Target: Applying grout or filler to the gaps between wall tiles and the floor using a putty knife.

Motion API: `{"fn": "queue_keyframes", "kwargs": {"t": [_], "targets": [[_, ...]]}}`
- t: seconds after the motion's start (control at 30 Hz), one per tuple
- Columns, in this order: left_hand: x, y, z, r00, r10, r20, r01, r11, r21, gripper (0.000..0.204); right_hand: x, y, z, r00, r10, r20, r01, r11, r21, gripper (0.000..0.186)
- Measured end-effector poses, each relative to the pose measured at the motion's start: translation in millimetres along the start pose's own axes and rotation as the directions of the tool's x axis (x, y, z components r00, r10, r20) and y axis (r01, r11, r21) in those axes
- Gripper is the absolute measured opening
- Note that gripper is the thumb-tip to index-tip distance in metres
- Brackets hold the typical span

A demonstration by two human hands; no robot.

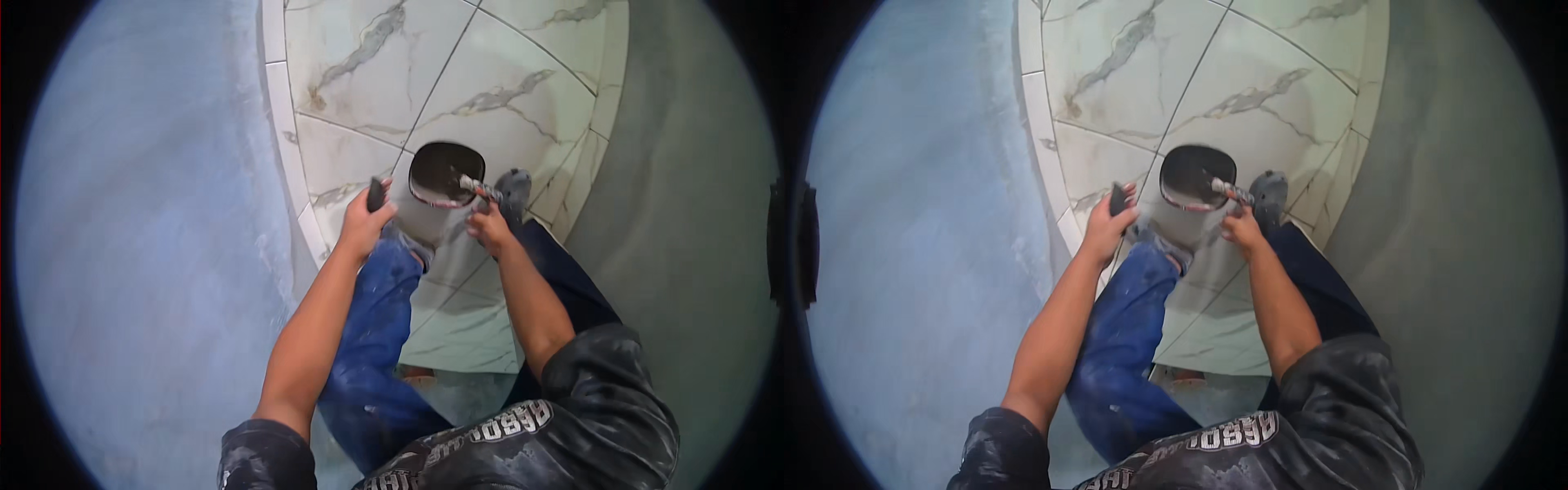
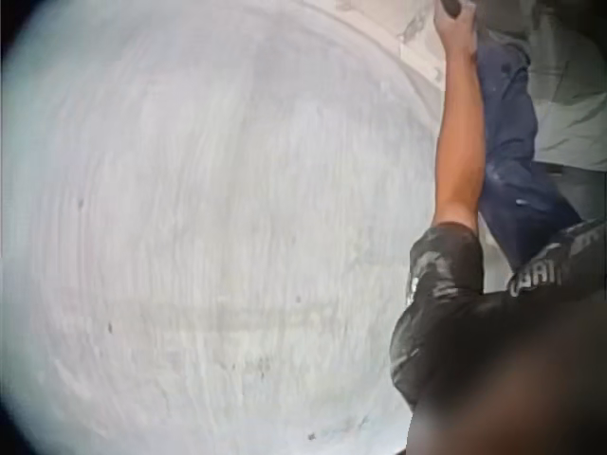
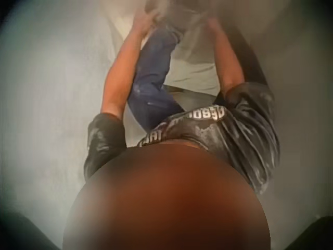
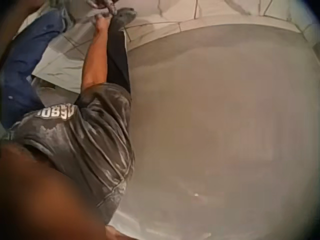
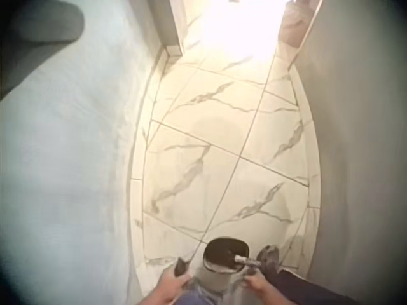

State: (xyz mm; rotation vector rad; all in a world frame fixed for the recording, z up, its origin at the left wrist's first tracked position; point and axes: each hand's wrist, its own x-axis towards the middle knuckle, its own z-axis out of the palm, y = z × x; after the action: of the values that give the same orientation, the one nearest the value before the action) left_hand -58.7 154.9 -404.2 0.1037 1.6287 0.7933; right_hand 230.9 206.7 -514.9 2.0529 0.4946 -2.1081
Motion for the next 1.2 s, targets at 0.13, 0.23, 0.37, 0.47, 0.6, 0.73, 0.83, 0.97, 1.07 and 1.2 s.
{"fn": "queue_keyframes", "kwargs": {"t": [0.13, 0.23, 0.37, 0.47, 0.6, 0.73, 0.83, 0.97, 1.07, 1.2], "targets": [[93.9, -58.6, 13.4, 0.995, -0.045, 0.09, 0.047, 0.999, -0.017, 0.066, 28.9, 27.4, 6.5, 0.983, -0.149, 0.108, 0.094, 0.911, 0.402, 0.062], [118.7, -67.6, 28.0, 0.983, -0.077, 0.168, 0.088, 0.995, -0.057, 0.068, 42.9, 22.2, 2.3, 0.939, -0.307, 0.157, 0.222, 0.886, 0.406, 0.058], [120.0, -45.3, 26.6, 0.966, -0.094, 0.242, 0.111, 0.992, -0.056, 0.067, 28.7, -5.3, 9.8, 0.926, -0.371, 0.072, 0.328, 0.885, 0.33, 0.053], [140.6, -28.0, 12.6, 0.951, -0.111, 0.287, 0.147, 0.983, -0.108, 0.068, 39.0, -54.2, 14.7, 0.909, -0.407, 0.086, 0.391, 0.907, 0.159, 0.053], [164.6, 30.0, 9.9, 0.953, -0.007, 0.303, 0.068, 0.979, -0.191, 0.068, 63.9, -124.2, 8.5, 0.851, -0.512, 0.122, 0.505, 0.859, 0.079, 0.057], [196.7, 83.6, 3.9, 0.967, 0.128, 0.221, -0.075, 0.97, -0.233, 0.066, 77.1, -220.6, 16.8, 0.78, -0.585, 0.223, 0.611, 0.788, -0.073, 0.047], [227.8, 117.5, 2.4, 0.953, 0.192, 0.235, -0.121, 0.95, -0.287, 0.065, 82.6, -289.8, 19.7, 0.763, -0.602, 0.237, 0.637, 0.763, -0.11, 0.048], [254.0, 149.4, 10.7, 0.946, 0.229, 0.228, -0.132, 0.919, -0.372, 0.059, 91.5, -359.0, 25.0, 0.746, -0.605, 0.277, 0.652, 0.748, -0.121, 0.056], [272.0, 157.8, 18.8, 0.943, 0.253, 0.215, -0.141, 0.891, -0.431, 0.06, 94.3, -386.4, 22.1, 0.76, -0.574, 0.306, 0.64, 0.742, -0.199, 0.059], [285.2, 163.5, 24.9, 0.945, 0.249, 0.213, -0.131, 0.882, -0.453, 0.063, 100.3, -406.6, 15.4, 0.78, -0.512, 0.359, 0.612, 0.742, -0.274, 0.057]]}}
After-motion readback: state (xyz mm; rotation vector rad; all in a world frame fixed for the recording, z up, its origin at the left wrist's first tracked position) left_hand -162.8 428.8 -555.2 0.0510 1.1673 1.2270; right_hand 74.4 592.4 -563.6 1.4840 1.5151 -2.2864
